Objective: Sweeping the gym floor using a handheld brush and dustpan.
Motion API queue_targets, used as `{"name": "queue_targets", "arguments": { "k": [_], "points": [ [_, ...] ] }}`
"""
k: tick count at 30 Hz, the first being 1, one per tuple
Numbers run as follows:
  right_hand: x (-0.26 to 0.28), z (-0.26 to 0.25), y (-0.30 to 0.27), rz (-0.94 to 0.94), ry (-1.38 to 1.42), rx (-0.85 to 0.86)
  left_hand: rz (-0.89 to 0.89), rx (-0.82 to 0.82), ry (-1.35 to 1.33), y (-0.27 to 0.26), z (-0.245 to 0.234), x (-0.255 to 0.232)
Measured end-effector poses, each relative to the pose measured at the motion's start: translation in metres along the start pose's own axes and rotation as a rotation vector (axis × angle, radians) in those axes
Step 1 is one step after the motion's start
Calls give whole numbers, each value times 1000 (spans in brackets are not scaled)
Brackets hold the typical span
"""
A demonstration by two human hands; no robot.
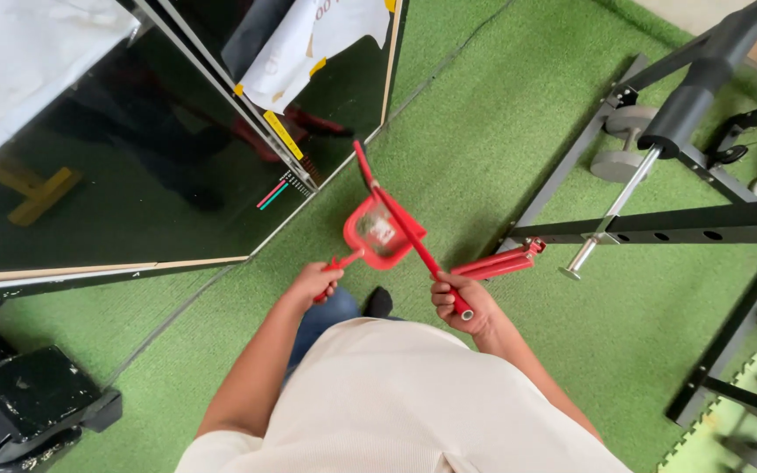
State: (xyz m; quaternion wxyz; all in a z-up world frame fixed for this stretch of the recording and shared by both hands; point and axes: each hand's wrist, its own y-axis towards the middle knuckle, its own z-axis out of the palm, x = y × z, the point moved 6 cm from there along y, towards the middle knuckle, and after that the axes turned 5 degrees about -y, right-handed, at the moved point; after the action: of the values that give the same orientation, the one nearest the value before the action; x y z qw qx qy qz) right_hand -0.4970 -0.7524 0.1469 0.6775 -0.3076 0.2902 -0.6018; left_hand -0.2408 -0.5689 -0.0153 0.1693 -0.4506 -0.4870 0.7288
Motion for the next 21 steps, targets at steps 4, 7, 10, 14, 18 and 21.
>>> {"name": "queue_targets", "arguments": {
  "k": [4,7,10,14,18,21],
  "points": [
    [23,-13,7,-45,-57,-138,22,32,-13,12,18,-28],
    [69,-42,20,-71,89,76,50,42,112,17,22,-68],
    [121,-60,9,-140,184,-12,41,65,170,35,25,-90],
    [210,-76,17,-214,211,-37,58,32,122,95,19,-111],
    [305,-118,76,-261,266,-61,-25,3,33,139,20,-134],
    [335,-135,136,-356,232,-160,-62,9,15,160,14,-146]
  ]
}}
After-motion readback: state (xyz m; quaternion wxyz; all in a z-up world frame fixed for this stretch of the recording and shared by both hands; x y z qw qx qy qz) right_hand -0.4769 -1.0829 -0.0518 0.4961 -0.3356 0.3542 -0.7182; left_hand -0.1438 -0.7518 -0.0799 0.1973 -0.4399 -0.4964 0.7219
